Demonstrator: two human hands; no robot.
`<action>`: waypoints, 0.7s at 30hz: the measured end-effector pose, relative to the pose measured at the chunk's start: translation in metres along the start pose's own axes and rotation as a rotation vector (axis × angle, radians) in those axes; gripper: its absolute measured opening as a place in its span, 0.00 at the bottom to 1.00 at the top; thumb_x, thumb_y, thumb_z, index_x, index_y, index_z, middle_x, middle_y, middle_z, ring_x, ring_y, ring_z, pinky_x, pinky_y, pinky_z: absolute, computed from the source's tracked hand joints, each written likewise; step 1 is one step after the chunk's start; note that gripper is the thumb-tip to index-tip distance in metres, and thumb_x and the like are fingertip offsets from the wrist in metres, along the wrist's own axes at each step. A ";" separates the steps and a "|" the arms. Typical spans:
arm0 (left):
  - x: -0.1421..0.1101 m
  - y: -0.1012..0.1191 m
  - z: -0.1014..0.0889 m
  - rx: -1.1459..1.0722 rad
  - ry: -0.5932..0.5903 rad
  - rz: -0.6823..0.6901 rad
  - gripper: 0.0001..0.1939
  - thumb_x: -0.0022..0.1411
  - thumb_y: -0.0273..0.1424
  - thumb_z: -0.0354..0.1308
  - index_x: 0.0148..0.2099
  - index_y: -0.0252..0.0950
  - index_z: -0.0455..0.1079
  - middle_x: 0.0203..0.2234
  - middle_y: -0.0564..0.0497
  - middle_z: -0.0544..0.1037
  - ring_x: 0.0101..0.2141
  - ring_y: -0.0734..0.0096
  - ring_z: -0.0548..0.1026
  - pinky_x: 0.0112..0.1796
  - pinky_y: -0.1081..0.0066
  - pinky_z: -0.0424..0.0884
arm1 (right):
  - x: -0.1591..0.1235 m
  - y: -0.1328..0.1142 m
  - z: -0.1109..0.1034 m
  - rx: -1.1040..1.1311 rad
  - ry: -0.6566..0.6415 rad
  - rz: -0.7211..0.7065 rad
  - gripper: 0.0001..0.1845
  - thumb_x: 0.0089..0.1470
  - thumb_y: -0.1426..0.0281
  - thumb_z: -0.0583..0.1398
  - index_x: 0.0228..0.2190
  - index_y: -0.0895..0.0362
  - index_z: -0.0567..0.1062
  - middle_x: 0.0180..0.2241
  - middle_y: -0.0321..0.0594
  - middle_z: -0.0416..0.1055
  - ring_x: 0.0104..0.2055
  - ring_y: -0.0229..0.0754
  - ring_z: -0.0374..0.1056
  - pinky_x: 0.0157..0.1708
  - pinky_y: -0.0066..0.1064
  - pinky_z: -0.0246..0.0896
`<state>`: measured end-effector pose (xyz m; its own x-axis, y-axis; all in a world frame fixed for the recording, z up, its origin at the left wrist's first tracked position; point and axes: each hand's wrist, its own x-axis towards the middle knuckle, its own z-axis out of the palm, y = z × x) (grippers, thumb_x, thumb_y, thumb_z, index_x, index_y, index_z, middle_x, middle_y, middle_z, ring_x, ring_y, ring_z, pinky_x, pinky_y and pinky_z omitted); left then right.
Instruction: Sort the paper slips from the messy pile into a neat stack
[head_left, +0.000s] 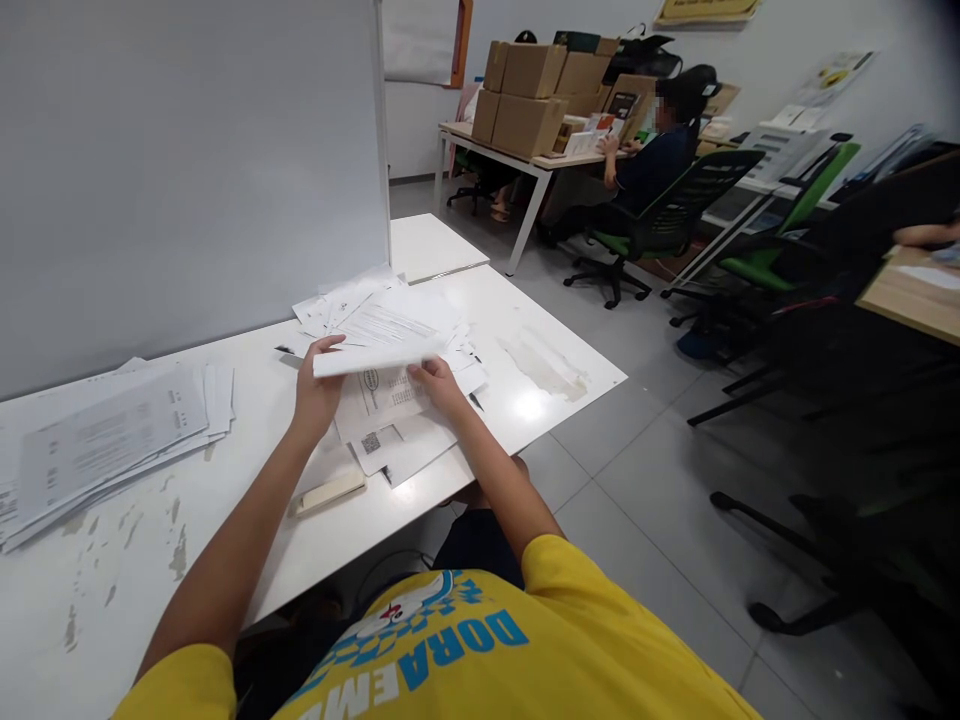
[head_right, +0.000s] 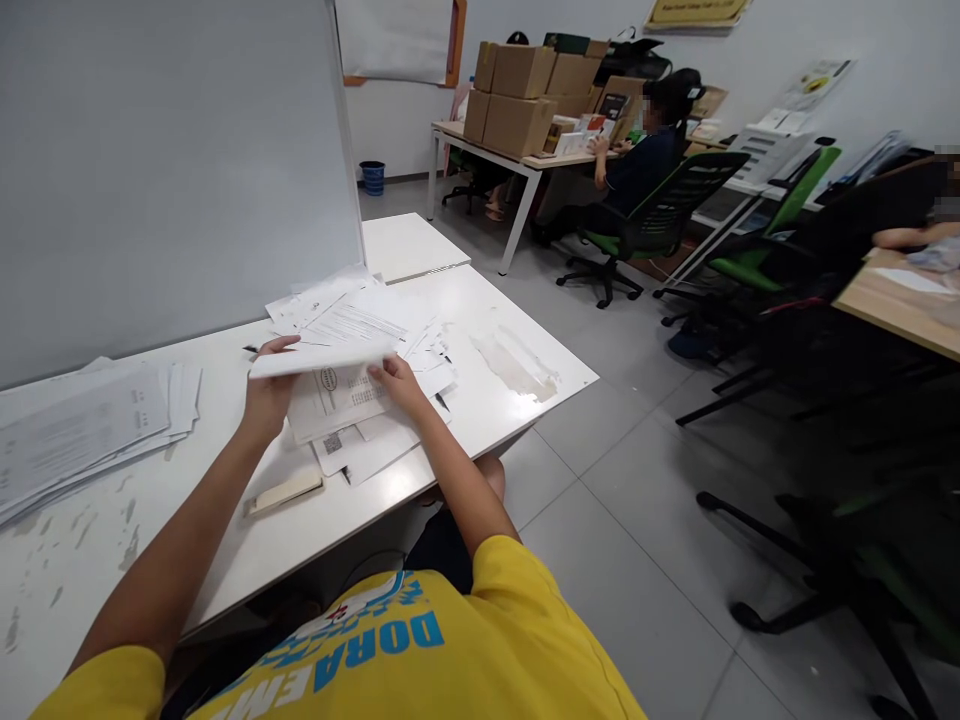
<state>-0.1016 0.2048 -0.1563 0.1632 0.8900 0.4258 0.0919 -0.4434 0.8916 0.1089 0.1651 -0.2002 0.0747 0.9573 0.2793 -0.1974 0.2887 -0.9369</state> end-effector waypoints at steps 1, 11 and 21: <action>-0.001 0.002 0.001 -0.008 0.007 -0.020 0.22 0.58 0.42 0.62 0.53 0.41 0.68 0.44 0.47 0.77 0.45 0.59 0.76 0.48 0.58 0.74 | 0.000 0.000 0.000 0.031 -0.014 0.016 0.22 0.48 0.56 0.66 0.43 0.52 0.74 0.45 0.39 0.77 0.52 0.50 0.71 0.51 0.41 0.68; -0.004 0.007 0.006 -0.122 0.018 -0.042 0.33 0.58 0.38 0.64 0.63 0.46 0.55 0.61 0.44 0.66 0.62 0.55 0.64 0.61 0.53 0.65 | 0.002 -0.001 0.004 0.113 -0.077 0.071 0.36 0.44 0.55 0.69 0.54 0.50 0.69 0.58 0.39 0.70 0.61 0.50 0.65 0.64 0.43 0.58; -0.011 0.006 0.013 -0.029 0.012 0.024 0.33 0.62 0.43 0.59 0.66 0.48 0.53 0.60 0.44 0.67 0.61 0.54 0.67 0.59 0.52 0.67 | 0.000 -0.004 0.006 0.105 -0.086 0.070 0.35 0.45 0.57 0.68 0.55 0.50 0.70 0.59 0.38 0.69 0.62 0.51 0.64 0.65 0.44 0.57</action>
<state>-0.0899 0.1909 -0.1575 0.1536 0.8803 0.4489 0.0598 -0.4618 0.8850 0.1036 0.1640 -0.1947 -0.0260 0.9715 0.2354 -0.3003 0.2171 -0.9288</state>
